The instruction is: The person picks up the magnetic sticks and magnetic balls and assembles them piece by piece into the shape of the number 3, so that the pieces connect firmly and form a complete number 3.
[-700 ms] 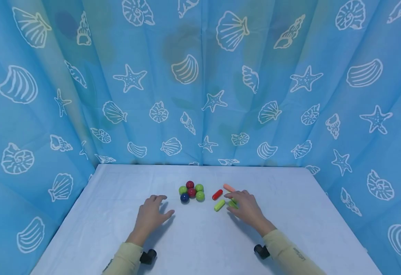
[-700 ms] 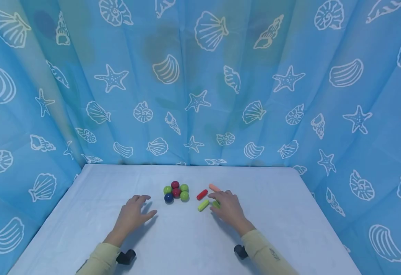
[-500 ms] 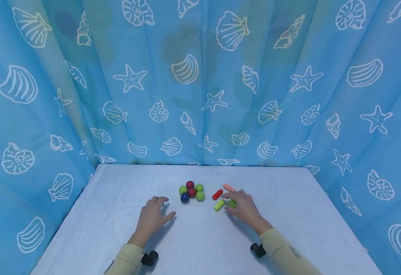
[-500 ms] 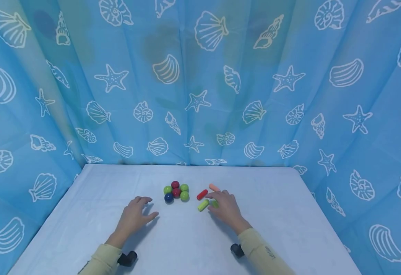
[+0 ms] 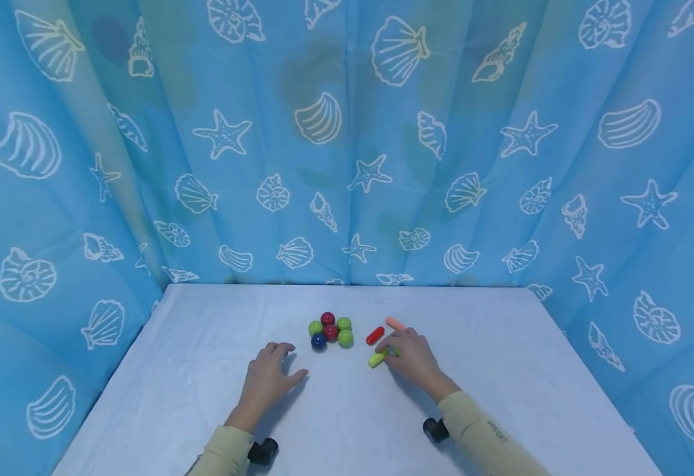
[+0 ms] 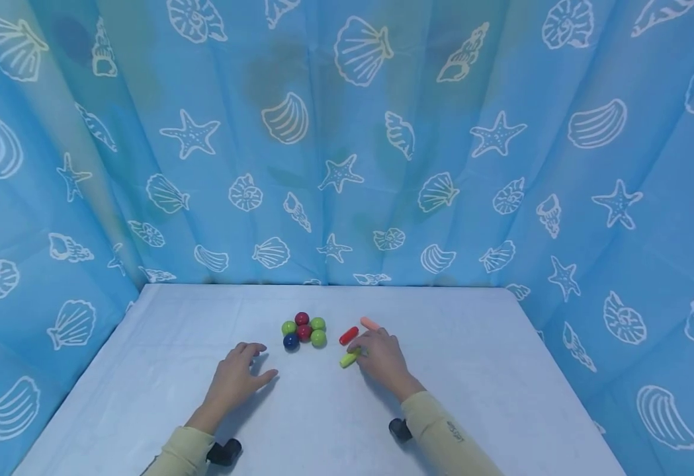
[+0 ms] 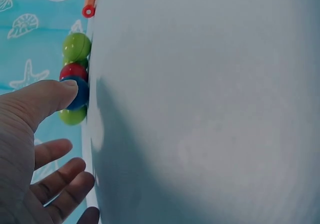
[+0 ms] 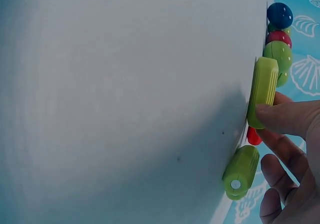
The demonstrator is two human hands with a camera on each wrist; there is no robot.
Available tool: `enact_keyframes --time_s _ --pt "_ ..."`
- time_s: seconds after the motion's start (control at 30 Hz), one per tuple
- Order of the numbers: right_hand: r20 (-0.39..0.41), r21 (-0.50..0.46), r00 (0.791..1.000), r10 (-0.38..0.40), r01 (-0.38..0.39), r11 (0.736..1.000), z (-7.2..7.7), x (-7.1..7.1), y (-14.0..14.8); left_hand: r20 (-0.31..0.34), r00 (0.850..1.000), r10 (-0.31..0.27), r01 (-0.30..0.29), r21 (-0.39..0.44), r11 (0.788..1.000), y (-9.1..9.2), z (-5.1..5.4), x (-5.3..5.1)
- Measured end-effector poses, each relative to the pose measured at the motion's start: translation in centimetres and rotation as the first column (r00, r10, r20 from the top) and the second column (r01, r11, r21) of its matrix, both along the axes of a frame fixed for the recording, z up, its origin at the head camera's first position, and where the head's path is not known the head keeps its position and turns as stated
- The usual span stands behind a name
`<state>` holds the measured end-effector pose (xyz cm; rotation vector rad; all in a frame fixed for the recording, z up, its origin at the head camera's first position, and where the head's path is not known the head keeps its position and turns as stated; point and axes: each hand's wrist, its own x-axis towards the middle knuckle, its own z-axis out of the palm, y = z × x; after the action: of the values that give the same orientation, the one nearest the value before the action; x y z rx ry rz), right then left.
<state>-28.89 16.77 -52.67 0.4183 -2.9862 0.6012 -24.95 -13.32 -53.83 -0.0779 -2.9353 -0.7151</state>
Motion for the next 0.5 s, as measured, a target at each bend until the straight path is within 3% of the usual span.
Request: enact_keyframes --time_s 0.5 --pt "0.083 -0.03 0.996 0.023 -0.02 0.999 -0.11 0.62 -0.71 -0.022 1.0 -0.02 0.021 0.019 1.0 0.62 0.09 0.43"
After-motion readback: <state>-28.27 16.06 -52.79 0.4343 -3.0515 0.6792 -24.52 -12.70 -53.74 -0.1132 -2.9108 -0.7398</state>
